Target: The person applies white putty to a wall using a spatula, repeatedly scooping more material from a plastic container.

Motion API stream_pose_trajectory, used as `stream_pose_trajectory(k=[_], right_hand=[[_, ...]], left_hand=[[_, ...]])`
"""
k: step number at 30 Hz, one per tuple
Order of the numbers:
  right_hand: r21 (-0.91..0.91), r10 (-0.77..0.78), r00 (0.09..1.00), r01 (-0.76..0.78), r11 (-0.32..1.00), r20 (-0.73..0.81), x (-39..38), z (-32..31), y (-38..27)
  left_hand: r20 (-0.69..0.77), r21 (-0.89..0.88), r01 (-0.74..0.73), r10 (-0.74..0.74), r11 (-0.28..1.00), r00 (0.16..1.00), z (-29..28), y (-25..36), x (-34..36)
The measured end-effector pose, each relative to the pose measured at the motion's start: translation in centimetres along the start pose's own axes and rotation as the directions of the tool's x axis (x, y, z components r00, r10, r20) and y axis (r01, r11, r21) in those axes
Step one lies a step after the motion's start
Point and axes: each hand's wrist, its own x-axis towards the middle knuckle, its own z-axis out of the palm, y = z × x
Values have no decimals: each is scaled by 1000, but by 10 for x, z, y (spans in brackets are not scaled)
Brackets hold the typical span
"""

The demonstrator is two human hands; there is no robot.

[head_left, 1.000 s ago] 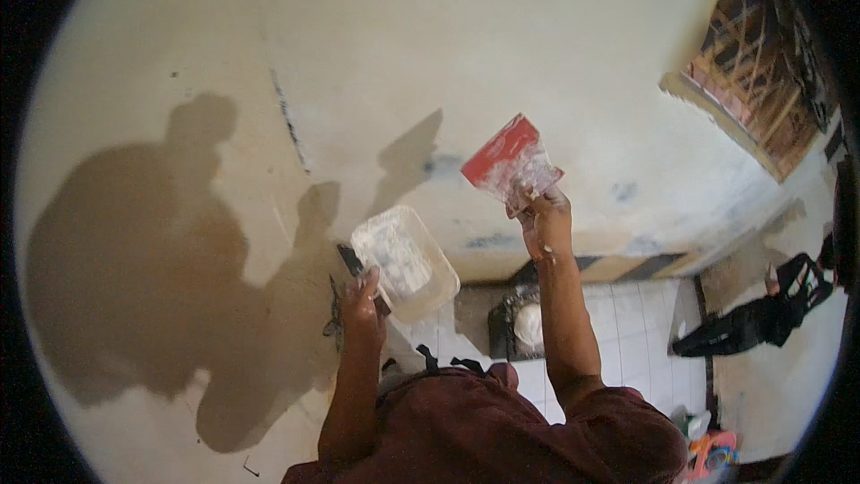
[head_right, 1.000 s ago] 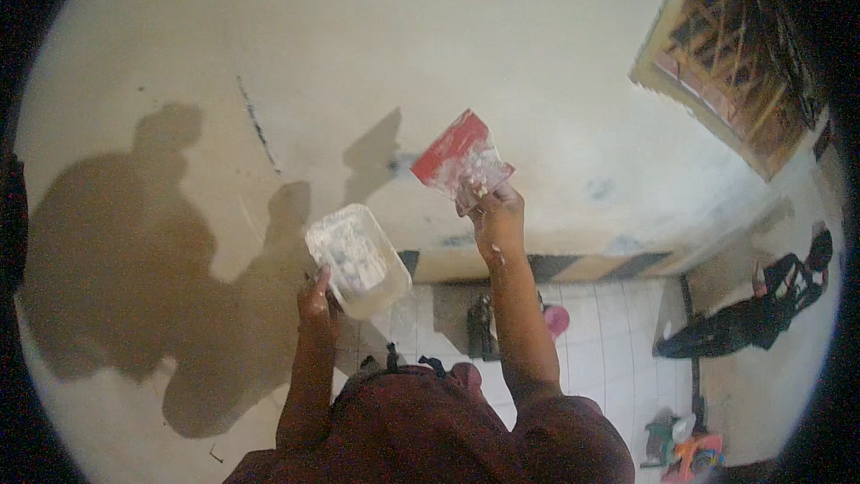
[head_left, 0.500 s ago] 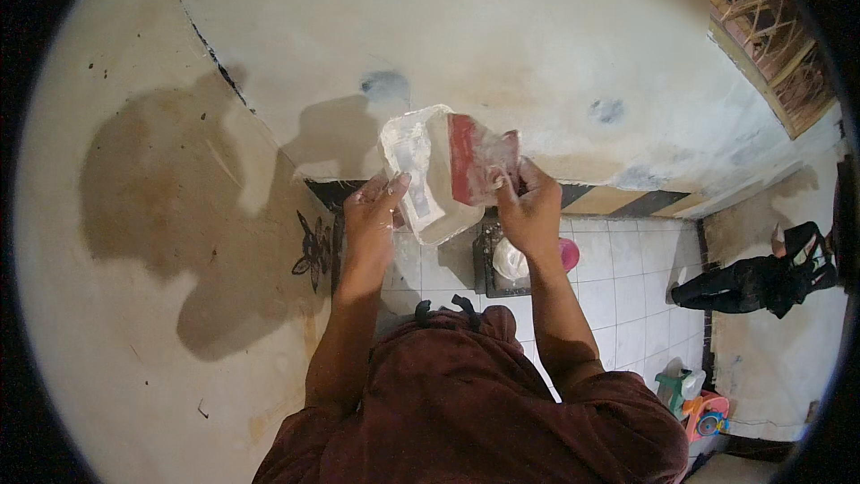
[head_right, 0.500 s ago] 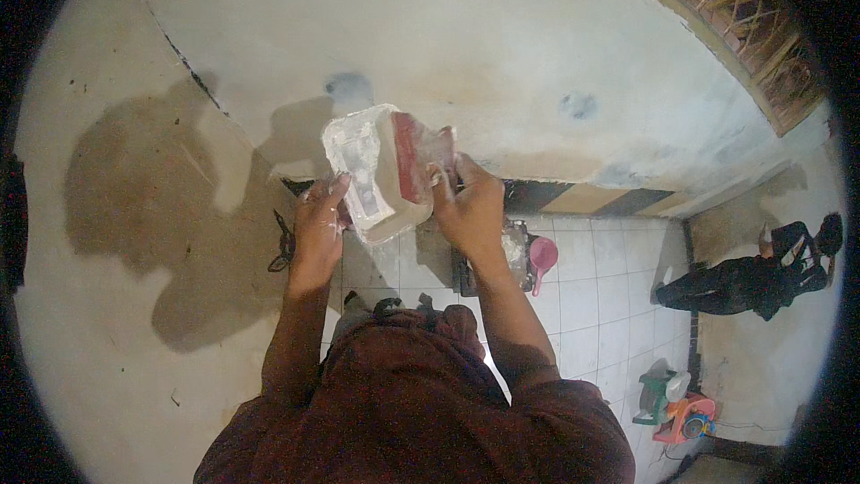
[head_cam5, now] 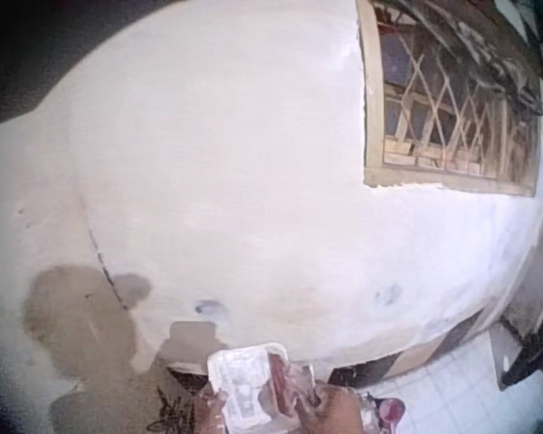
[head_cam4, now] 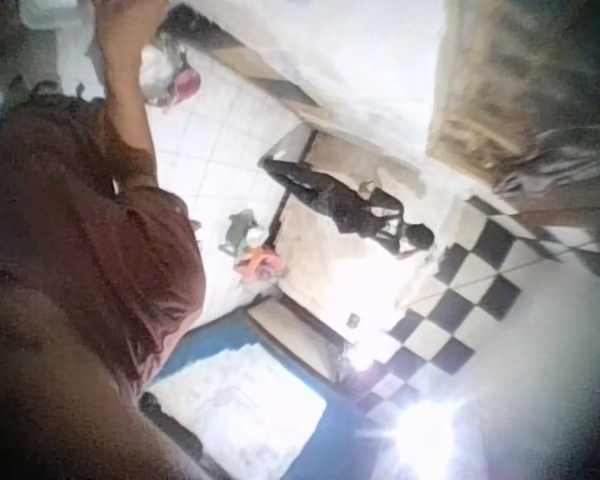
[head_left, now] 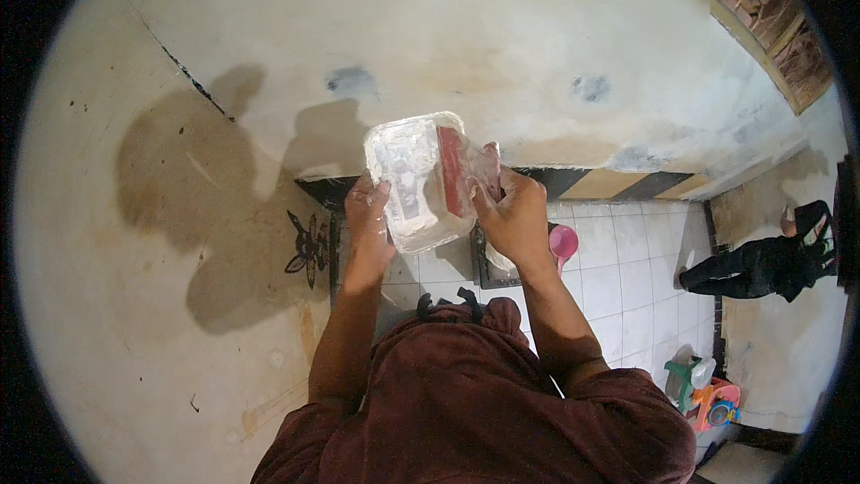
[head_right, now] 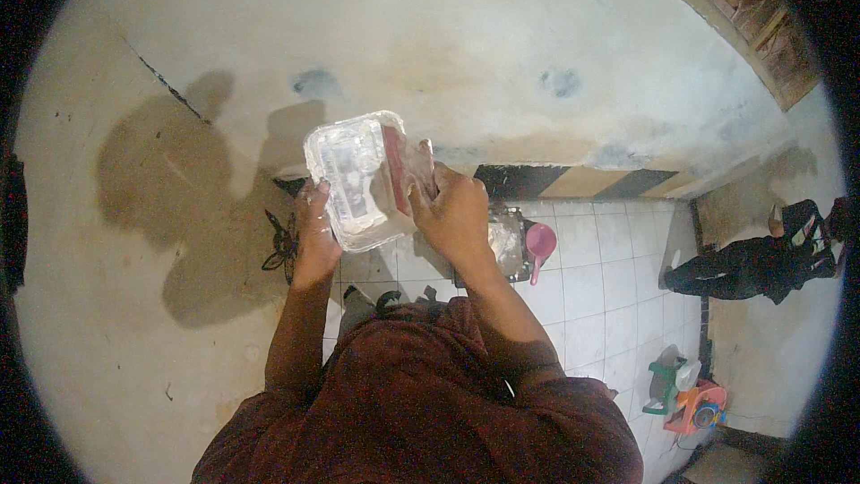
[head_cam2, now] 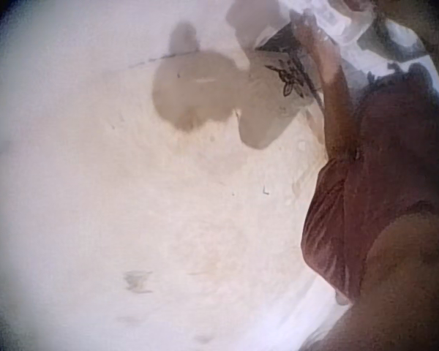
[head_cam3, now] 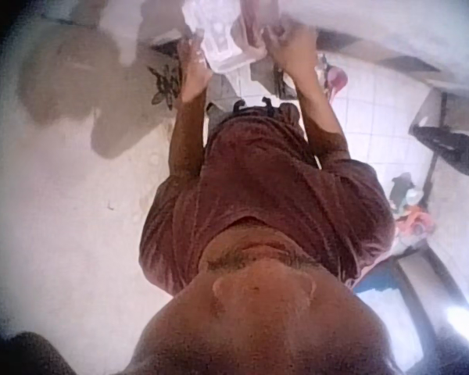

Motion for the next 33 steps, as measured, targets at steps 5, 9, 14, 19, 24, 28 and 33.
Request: stream_pose_trajectory(k=[5,9,14,19,24,28,33], right_hand=[[-24,-164,985,163,986,-49,-1,-1,3],[-90,-188,982,185,978,-26,-2,-3,-4],[-61,-218,976,218,974,6,-4,7,3],[11,-246,965,248,969,-85,-4,9,-2],[-57,-65,992,59,997,-107,17,-9,-10],[-100,-131,987,121,988,-96,27,-8,-14],[-177,-248,969,242,954,-12,28,-8,-24]], left_hand=[[63,23,-23,22,999,998,3,-7,4],[50,137,-65,58,988,997,-3,-18,11],[-76,114,-54,62,992,995,12,-14,12],[-119,89,-41,52,995,992,13,-16,19],[-92,108,-61,71,992,993,8,-16,19],[8,205,-129,131,970,991,5,-20,22],[-34,160,-88,94,983,995,3,-14,24]])
